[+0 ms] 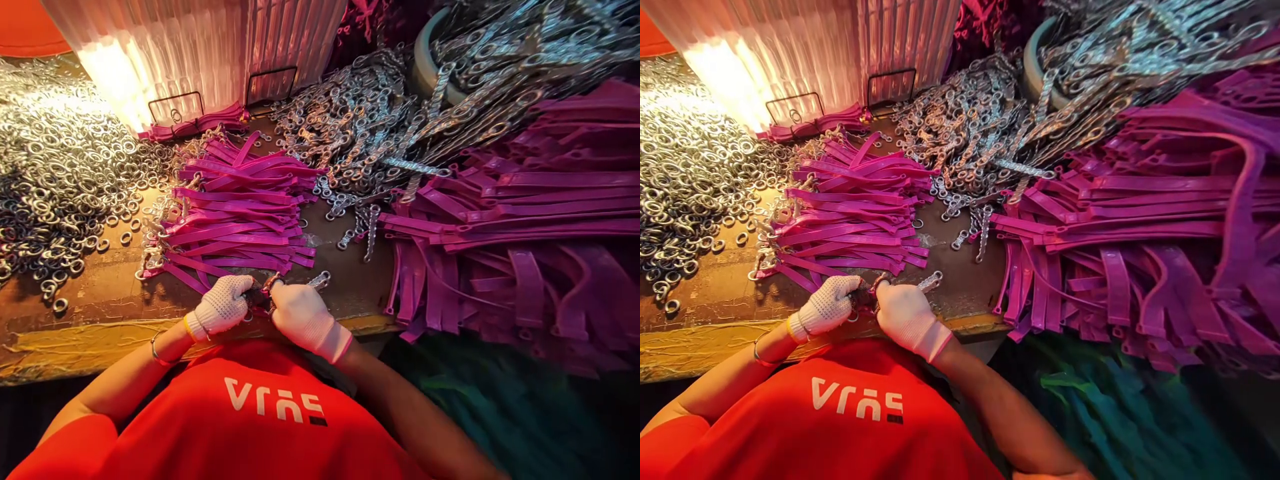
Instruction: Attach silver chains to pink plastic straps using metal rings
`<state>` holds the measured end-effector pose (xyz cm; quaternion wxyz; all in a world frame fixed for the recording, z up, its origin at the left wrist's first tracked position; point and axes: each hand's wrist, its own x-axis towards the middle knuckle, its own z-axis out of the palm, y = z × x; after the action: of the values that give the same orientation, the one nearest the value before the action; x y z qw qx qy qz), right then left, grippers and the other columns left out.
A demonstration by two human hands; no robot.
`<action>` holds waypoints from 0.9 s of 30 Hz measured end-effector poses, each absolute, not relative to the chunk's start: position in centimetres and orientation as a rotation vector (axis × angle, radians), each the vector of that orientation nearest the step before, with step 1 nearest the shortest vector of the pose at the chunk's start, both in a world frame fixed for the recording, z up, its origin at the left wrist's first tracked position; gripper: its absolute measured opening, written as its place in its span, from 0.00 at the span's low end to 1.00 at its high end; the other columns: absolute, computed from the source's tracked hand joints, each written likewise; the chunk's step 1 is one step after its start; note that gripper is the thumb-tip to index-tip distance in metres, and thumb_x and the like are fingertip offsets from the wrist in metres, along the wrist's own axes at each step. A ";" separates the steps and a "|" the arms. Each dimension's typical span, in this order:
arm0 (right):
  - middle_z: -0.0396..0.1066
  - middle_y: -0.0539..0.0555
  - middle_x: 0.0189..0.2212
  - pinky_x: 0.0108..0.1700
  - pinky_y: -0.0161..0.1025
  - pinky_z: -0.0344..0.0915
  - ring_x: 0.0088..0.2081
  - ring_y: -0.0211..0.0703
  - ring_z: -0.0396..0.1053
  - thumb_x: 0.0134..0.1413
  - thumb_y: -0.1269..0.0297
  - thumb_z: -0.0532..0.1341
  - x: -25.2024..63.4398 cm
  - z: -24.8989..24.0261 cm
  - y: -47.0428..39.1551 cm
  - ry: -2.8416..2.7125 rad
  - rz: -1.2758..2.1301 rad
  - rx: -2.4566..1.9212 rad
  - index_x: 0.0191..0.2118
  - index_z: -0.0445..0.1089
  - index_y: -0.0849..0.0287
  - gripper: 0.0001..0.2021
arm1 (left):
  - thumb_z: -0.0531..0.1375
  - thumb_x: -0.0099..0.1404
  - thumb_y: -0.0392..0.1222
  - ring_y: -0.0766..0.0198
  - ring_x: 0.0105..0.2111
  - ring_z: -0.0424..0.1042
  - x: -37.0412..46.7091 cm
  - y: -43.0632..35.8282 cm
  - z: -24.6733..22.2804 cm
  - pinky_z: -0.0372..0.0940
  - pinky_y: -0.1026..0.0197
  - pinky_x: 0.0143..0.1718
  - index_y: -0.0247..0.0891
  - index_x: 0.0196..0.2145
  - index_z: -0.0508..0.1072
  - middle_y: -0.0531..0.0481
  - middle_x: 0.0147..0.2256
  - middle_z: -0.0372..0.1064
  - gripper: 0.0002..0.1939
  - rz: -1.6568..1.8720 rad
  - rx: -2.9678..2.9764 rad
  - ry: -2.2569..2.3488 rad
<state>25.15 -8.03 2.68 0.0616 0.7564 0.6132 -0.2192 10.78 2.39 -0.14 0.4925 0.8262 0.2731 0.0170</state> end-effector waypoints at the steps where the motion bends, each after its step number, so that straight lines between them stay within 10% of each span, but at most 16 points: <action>1: 0.77 0.65 0.35 0.36 0.41 0.62 0.39 0.55 0.76 0.59 0.71 0.51 24.9 2.4 -8.0 1.910 -0.645 2.235 0.45 0.70 0.66 0.13 | 0.52 0.61 0.31 0.67 0.26 0.62 10.8 2.4 -0.2 0.56 0.66 0.28 0.34 0.29 0.73 0.51 0.25 0.69 0.10 0.023 2.033 0.651; 10: 0.77 0.61 0.40 0.40 0.39 0.65 0.41 0.49 0.74 0.60 0.63 0.57 28.6 4.0 -10.0 2.026 -0.632 2.193 0.41 0.73 0.60 0.10 | 0.56 0.62 0.37 0.68 0.26 0.65 10.9 2.2 2.1 0.60 0.67 0.26 0.37 0.42 0.76 0.49 0.35 0.74 0.13 0.096 1.672 0.701; 14: 0.75 0.67 0.39 0.38 0.42 0.65 0.40 0.54 0.73 0.62 0.63 0.55 36.3 4.2 -8.3 1.373 -0.104 2.750 0.44 0.74 0.65 0.14 | 0.58 0.66 0.51 0.74 0.14 0.54 11.7 2.0 2.6 0.47 0.70 0.13 0.34 0.38 0.73 0.53 0.22 0.66 0.15 0.170 1.062 0.859; 27: 0.70 0.73 0.46 0.41 0.47 0.63 0.46 0.60 0.69 0.54 0.75 0.52 42.7 -0.3 -5.9 1.140 0.071 2.862 0.46 0.73 0.72 0.17 | 0.61 0.58 0.37 0.72 0.19 0.66 11.1 1.9 3.2 0.49 0.74 0.11 0.33 0.43 0.71 0.49 0.30 0.68 0.14 0.059 0.480 0.752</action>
<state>42.69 -5.87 -0.29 0.0300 0.9283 0.3698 0.0230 11.10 1.90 3.15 0.9017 0.2323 0.3635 0.0287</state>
